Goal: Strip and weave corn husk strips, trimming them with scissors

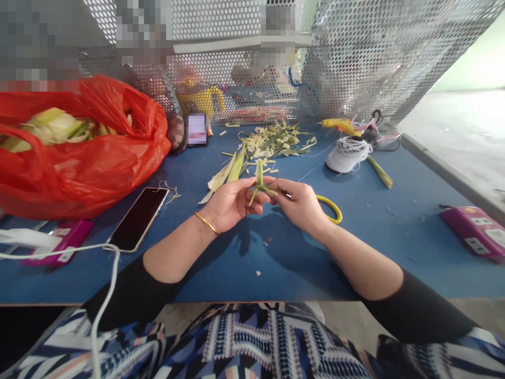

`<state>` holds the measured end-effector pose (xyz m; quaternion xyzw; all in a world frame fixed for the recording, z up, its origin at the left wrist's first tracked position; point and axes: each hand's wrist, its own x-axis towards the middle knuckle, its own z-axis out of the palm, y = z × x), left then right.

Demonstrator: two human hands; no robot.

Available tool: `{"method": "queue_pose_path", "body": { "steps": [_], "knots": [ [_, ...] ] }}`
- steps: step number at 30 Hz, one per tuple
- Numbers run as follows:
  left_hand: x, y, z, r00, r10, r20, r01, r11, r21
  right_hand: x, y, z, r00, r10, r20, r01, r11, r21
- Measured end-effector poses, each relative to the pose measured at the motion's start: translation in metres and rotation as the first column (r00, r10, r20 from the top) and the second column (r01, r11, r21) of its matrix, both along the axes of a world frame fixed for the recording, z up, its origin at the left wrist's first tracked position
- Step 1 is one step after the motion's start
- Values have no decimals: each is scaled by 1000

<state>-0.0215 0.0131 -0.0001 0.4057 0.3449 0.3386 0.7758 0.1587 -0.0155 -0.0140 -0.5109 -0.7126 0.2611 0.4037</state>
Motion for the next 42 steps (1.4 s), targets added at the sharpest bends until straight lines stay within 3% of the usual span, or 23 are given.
{"method": "queue_pose_path", "body": {
  "steps": [3,7,16,22,28,37,42],
  "knots": [
    [0,0,-1,999,-31,24,31,999,14,-2,3,-1,985,48,-166,-61,995,-77],
    [2,-2,-4,998,-26,-58,31,996,89,-5,4,-4,954,51,-297,-111,976,-188],
    [7,-9,-1,999,34,-24,-32,995,91,-5,5,-11,974,41,-221,-83,979,-186],
    [2,-3,3,999,40,-26,-38,998,58,-2,4,-2,971,24,-239,-54,991,-120],
    [5,-6,3,983,131,-127,-116,986,123,-2,-3,9,996,-46,-78,45,999,-14],
    [9,-6,-5,951,182,-248,-114,957,267,-4,-6,12,1000,3,-6,-2,998,67],
    [7,-3,-3,950,131,-282,-71,975,212,-5,-10,17,999,-11,-52,10,1000,-28]
  ]
}}
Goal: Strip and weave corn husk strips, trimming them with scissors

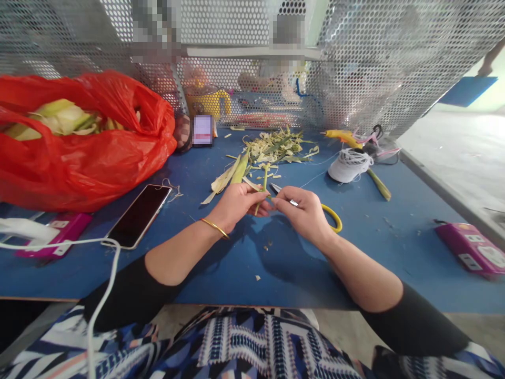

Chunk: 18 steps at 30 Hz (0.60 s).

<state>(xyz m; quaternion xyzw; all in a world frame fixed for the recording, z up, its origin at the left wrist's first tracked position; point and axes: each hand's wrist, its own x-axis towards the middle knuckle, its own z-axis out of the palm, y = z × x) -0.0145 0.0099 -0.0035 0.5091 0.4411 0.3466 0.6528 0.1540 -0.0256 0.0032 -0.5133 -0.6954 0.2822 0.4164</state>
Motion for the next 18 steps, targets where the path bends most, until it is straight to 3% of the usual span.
{"method": "queue_pose_path", "body": {
  "steps": [3,8,13,18],
  "knots": [
    [-2,1,3,998,-33,45,35,997,-61,3,3,0,999,-22,-50,16,994,-111],
    [-3,1,1,992,-97,81,103,991,-82,8,11,-4,981,-117,-158,95,986,-141],
    [3,-6,-4,983,-186,3,186,980,-72,4,13,-12,966,-55,-251,-4,973,-231],
    [10,-14,-1,984,-156,-89,152,987,-45,1,12,-19,964,-153,-217,109,973,-203]
  ]
}}
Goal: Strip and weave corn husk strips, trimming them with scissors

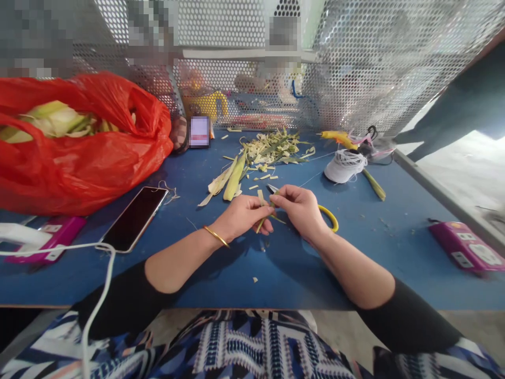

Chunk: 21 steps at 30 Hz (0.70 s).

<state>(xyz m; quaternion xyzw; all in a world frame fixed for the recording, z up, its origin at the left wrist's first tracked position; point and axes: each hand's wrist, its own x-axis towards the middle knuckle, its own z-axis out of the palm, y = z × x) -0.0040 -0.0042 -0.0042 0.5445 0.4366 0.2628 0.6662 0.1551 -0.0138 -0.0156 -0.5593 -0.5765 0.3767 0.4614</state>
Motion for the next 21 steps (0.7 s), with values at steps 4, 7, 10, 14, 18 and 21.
{"method": "queue_pose_path", "body": {
  "steps": [4,7,10,14,18,21],
  "knots": [
    [4,-4,3,998,-8,-55,8,1000,15,-1,-1,3,997,-30,75,19,991,136],
    [6,-7,5,992,-59,-110,66,996,59,-1,-3,7,993,43,113,-62,983,172],
    [6,-10,7,985,-90,-147,105,989,100,0,-5,9,981,87,176,-108,988,111],
    [4,-10,6,988,-56,-141,77,985,153,-1,-8,8,983,32,181,-67,980,189],
    [2,-8,2,976,-99,-192,137,970,198,-3,-11,8,968,50,247,-135,931,340],
    [2,-6,3,989,-56,-134,73,990,123,-2,-9,9,964,60,258,-154,920,361]
  ]
}}
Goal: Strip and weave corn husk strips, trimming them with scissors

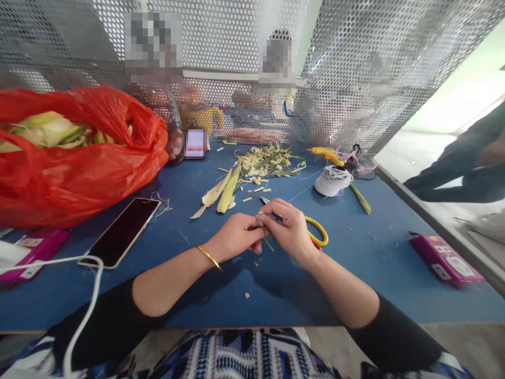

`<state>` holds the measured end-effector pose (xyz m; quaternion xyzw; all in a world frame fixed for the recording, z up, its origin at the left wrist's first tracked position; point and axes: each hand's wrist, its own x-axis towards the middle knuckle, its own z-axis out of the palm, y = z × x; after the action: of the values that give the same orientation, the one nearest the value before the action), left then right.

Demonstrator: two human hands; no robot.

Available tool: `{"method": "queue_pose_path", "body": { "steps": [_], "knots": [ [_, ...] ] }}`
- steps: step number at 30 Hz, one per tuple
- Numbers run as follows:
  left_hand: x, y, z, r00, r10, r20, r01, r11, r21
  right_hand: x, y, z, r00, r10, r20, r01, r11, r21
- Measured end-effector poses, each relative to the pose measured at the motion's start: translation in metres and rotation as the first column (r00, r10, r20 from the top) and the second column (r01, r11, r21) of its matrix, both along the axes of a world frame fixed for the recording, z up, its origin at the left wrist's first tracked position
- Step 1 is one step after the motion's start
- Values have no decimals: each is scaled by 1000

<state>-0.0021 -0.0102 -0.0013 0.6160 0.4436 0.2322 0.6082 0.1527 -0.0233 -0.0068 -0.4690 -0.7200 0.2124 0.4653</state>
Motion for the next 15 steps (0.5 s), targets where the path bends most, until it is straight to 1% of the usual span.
{"method": "queue_pose_path", "body": {
  "steps": [3,5,6,8,11,13,15],
  "knots": [
    [-1,3,5,969,210,132,-203,977,-67,4,5,0,989,-123,-80,121,992,-30],
    [-2,7,7,928,321,188,-308,947,-95,8,9,-2,975,-184,-124,170,978,-119],
    [-3,8,7,913,353,205,-338,935,-104,9,10,-2,973,-188,-134,163,971,-175],
    [-3,11,5,900,379,218,-362,925,-112,11,13,-4,981,-152,-120,116,957,-265],
    [-3,14,-2,905,372,208,-364,928,-76,13,16,-2,994,-107,-29,93,948,-305],
    [-3,14,-7,912,361,194,-369,930,2,17,20,4,991,-135,23,136,946,-293],
    [-3,15,-10,922,343,177,-362,928,88,29,25,13,974,-216,64,225,942,-250]
  ]
}}
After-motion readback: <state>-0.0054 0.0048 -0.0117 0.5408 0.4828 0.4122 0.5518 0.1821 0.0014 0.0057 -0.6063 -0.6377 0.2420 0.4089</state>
